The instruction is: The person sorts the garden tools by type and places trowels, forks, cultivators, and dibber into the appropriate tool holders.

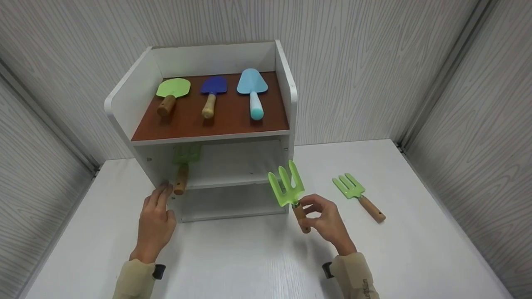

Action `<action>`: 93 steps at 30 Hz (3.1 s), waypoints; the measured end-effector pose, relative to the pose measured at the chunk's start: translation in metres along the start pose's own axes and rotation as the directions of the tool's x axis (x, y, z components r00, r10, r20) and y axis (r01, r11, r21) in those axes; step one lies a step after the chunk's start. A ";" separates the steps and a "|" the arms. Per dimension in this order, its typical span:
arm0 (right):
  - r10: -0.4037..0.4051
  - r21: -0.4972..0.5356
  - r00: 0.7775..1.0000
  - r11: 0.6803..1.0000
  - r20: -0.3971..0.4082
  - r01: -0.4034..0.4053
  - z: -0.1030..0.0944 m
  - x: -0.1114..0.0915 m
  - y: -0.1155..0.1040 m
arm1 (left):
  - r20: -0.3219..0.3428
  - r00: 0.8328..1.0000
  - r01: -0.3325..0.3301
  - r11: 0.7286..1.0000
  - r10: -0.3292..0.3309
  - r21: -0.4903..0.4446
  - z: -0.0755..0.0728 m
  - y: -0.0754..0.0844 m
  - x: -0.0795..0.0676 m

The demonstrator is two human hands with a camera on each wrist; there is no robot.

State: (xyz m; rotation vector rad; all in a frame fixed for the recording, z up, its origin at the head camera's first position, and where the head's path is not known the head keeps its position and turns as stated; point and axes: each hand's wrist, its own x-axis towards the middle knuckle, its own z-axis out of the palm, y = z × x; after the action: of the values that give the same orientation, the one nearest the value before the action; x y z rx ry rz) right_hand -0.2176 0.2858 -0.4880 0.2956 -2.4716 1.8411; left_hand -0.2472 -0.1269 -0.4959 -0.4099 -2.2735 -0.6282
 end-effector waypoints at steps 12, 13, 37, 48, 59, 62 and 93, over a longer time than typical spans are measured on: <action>-0.054 -0.019 0.993 0.998 0.107 0.056 0.010 0.012 -0.009 | 0.005 1.000 0.021 1.000 -0.022 0.008 -0.003 0.000 0.001; -0.058 -0.021 0.992 0.998 0.113 0.061 0.011 0.013 -0.010 | 0.007 1.000 0.024 1.000 -0.024 0.007 -0.003 -0.001 0.001; -0.006 -0.100 0.985 0.995 0.170 0.024 0.046 0.040 -0.050 | 0.004 1.000 0.013 1.000 -0.013 -0.011 -0.002 0.000 0.001; 0.016 -0.104 0.985 0.995 0.175 0.002 0.057 0.052 -0.061 | -0.003 1.000 0.015 1.000 -0.015 -0.015 -0.001 0.001 0.001; 0.064 -0.083 0.988 0.995 0.143 -0.052 0.066 0.061 -0.076 | -0.003 1.000 0.022 1.000 -0.022 -0.008 0.000 0.000 0.001; 0.081 -0.073 0.987 0.995 0.137 -0.072 0.069 0.064 -0.079 | 0.004 1.000 0.027 1.000 -0.027 -0.010 -0.001 0.000 0.001; 0.140 -0.012 0.980 0.990 0.139 -0.139 0.085 0.091 -0.098 | 0.031 0.999 0.031 1.000 -0.031 0.001 -0.002 0.000 0.001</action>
State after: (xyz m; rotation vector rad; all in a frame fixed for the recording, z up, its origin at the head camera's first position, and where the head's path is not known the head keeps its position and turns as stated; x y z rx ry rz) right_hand -0.2830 0.1662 -0.4067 0.2660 -2.6501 1.9334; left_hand -0.2467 -0.1283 -0.4941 -0.3877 -2.3133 -0.6406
